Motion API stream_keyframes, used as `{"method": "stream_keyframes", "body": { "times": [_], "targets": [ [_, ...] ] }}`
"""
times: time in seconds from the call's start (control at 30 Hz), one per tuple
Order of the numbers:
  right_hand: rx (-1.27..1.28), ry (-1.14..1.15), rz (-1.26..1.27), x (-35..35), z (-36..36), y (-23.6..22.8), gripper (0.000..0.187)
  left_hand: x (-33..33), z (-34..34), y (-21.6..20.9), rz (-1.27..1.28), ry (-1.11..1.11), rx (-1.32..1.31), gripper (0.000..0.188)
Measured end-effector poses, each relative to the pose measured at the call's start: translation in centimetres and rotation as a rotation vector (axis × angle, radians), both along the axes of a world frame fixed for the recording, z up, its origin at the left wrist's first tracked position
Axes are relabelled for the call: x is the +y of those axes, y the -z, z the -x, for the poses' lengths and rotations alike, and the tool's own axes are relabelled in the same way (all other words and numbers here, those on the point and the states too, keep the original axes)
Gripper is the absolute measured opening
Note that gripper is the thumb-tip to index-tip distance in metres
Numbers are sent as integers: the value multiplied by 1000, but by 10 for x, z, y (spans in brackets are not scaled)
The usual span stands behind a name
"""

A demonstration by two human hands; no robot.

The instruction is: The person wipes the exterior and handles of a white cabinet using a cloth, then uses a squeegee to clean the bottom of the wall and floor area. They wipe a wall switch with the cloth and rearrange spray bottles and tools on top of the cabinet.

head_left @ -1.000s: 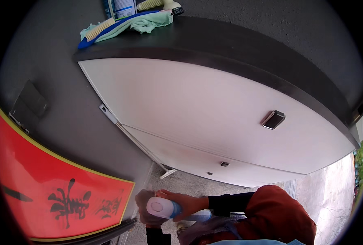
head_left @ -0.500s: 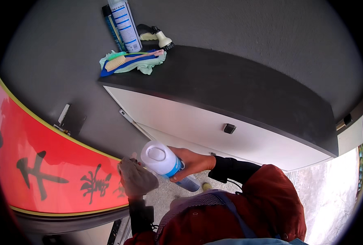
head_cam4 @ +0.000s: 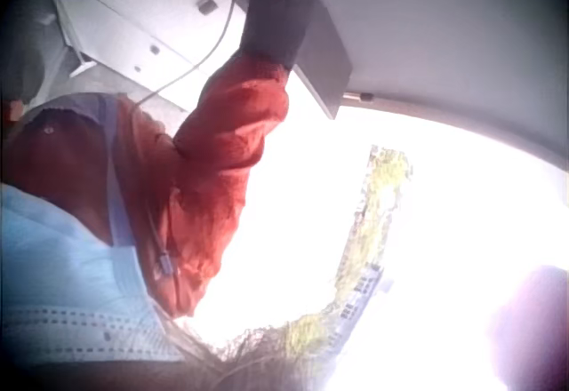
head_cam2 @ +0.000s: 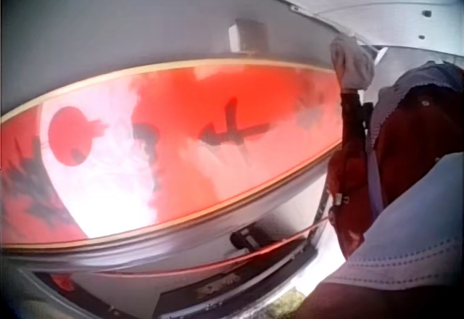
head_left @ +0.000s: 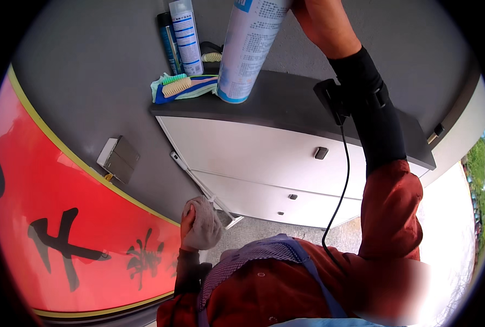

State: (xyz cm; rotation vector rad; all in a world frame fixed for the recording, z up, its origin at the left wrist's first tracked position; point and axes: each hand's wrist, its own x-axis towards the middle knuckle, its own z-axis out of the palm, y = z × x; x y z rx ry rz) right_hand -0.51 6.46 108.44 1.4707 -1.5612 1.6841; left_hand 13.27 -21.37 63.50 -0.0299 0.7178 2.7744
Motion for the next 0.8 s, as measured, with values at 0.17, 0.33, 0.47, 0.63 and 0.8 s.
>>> {"method": "stream_keyframes", "body": {
  "times": [0.17,0.33,0.47,0.63,0.8],
  "targets": [
    [53,216,124,-59,80,-33,47,-9,9,11,54,-61,58,49],
    [109,311,216,-126,191,0,59,-28,0,28,114,-195,20,47],
    [8,334,140,-137,225,26,59,-31,2,36,102,-220,109,44],
    [-66,190,94,-144,250,44,59,-24,6,41,50,-291,92,42],
    [-21,195,34,-147,261,40,61,-27,27,46,55,-278,-2,46]
  ]
}}
